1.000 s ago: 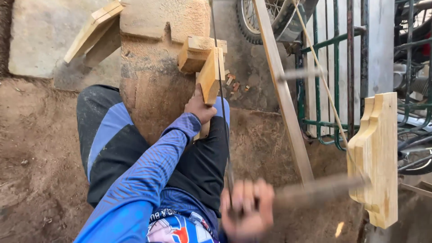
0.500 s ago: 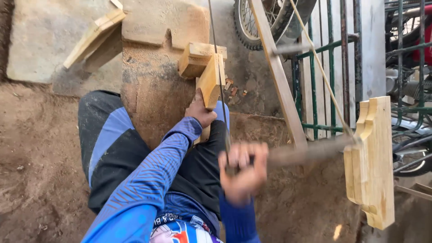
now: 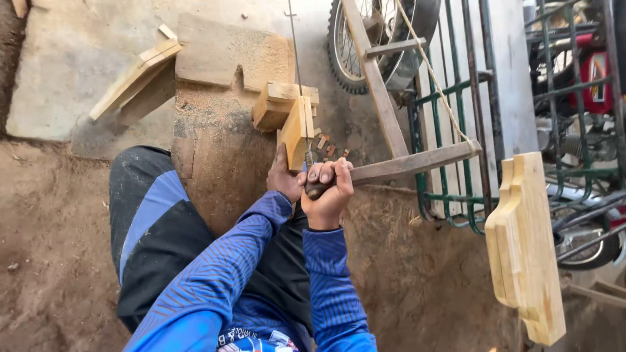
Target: The person sits on the ground and uses a bow saw to cut a small piece of wood held between their legs. They repeatedly pull the saw back and forth to cut through the wood.
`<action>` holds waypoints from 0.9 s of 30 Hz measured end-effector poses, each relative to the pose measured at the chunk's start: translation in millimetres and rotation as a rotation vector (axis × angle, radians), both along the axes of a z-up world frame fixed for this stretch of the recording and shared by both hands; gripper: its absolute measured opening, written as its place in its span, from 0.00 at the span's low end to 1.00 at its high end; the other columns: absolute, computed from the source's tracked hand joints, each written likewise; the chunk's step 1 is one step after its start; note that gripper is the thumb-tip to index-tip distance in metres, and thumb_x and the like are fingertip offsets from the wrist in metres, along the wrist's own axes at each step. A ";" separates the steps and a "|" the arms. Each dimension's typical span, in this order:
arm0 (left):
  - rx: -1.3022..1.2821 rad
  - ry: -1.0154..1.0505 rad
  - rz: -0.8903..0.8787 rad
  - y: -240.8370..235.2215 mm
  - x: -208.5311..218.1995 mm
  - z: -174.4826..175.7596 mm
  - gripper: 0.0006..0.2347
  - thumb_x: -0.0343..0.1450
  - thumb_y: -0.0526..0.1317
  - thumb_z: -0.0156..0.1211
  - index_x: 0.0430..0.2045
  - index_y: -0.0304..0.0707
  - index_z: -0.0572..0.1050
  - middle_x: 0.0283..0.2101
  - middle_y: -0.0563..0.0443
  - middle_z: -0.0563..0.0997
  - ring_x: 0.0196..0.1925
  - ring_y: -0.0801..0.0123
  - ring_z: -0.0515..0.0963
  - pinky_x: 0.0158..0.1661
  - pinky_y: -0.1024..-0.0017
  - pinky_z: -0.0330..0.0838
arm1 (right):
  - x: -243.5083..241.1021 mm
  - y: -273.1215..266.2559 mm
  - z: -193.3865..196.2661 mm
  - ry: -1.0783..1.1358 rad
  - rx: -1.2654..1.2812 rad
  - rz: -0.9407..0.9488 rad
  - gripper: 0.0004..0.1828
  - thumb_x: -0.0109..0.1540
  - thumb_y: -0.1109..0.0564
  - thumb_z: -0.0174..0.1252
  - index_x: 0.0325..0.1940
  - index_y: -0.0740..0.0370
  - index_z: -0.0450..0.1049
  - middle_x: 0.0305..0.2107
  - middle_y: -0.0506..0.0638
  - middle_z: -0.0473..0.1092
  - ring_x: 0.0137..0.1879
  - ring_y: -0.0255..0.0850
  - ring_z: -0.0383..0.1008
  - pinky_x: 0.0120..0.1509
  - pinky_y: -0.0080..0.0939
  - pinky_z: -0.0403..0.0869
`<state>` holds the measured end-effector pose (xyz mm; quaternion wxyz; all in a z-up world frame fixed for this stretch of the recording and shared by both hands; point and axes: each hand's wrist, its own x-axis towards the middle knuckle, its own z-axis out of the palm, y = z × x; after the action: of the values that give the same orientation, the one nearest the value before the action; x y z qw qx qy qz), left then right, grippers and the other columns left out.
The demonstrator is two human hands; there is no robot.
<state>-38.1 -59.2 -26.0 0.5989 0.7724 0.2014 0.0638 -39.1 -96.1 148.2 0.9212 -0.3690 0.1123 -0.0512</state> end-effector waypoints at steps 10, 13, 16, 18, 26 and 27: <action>-0.012 -0.174 0.058 -8.4 15.7 -30.1 0.40 0.65 0.40 0.66 0.74 0.44 0.53 0.50 0.38 0.83 0.48 0.48 0.84 0.51 0.61 0.77 | 6.1 21.7 47.2 -0.106 -0.082 0.130 0.08 0.67 0.55 0.56 0.35 0.53 0.66 0.21 0.45 0.62 0.33 0.41 0.69 0.36 0.57 0.74; -0.025 -0.022 -0.007 0.9 9.6 -9.3 0.40 0.65 0.39 0.65 0.75 0.45 0.53 0.55 0.36 0.80 0.53 0.45 0.82 0.54 0.60 0.76 | 0.7 24.5 57.3 -0.005 -0.119 0.119 0.05 0.64 0.58 0.58 0.36 0.52 0.68 0.24 0.45 0.65 0.36 0.41 0.72 0.37 0.58 0.75; -0.021 0.028 -0.079 20.7 17.1 21.2 0.44 0.62 0.40 0.68 0.74 0.42 0.48 0.62 0.30 0.73 0.58 0.39 0.77 0.55 0.56 0.73 | -6.8 16.4 48.2 -0.024 -0.046 0.134 0.07 0.67 0.56 0.57 0.36 0.52 0.66 0.25 0.44 0.64 0.35 0.39 0.68 0.37 0.54 0.72; -0.082 0.076 -0.131 24.8 18.5 30.5 0.45 0.60 0.40 0.67 0.74 0.42 0.45 0.62 0.32 0.72 0.59 0.40 0.76 0.56 0.57 0.72 | -36.1 8.5 52.1 -0.090 0.019 0.156 0.12 0.71 0.52 0.55 0.35 0.53 0.64 0.24 0.44 0.59 0.32 0.39 0.64 0.37 0.50 0.69; -0.086 0.229 -0.238 35.9 26.3 45.0 0.45 0.60 0.36 0.57 0.75 0.42 0.40 0.74 0.33 0.58 0.60 0.36 0.74 0.57 0.55 0.71 | -217.7 -42.3 105.4 0.045 0.009 -0.016 0.18 0.69 0.41 0.50 0.36 0.56 0.64 0.17 0.43 0.56 0.26 0.38 0.57 0.30 0.48 0.66; -0.087 0.234 -0.243 34.1 23.6 35.9 0.45 0.60 0.36 0.57 0.75 0.42 0.40 0.74 0.33 0.58 0.60 0.36 0.74 0.57 0.55 0.71 | -204.6 -37.1 103.6 0.049 0.008 -0.022 0.18 0.69 0.41 0.50 0.36 0.56 0.64 0.17 0.43 0.56 0.26 0.38 0.57 0.30 0.48 0.66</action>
<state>-14.5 -25.1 9.9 0.6076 0.7667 0.1773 -0.1080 -243.7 -133.2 251.8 0.9190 -0.3652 0.1391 -0.0516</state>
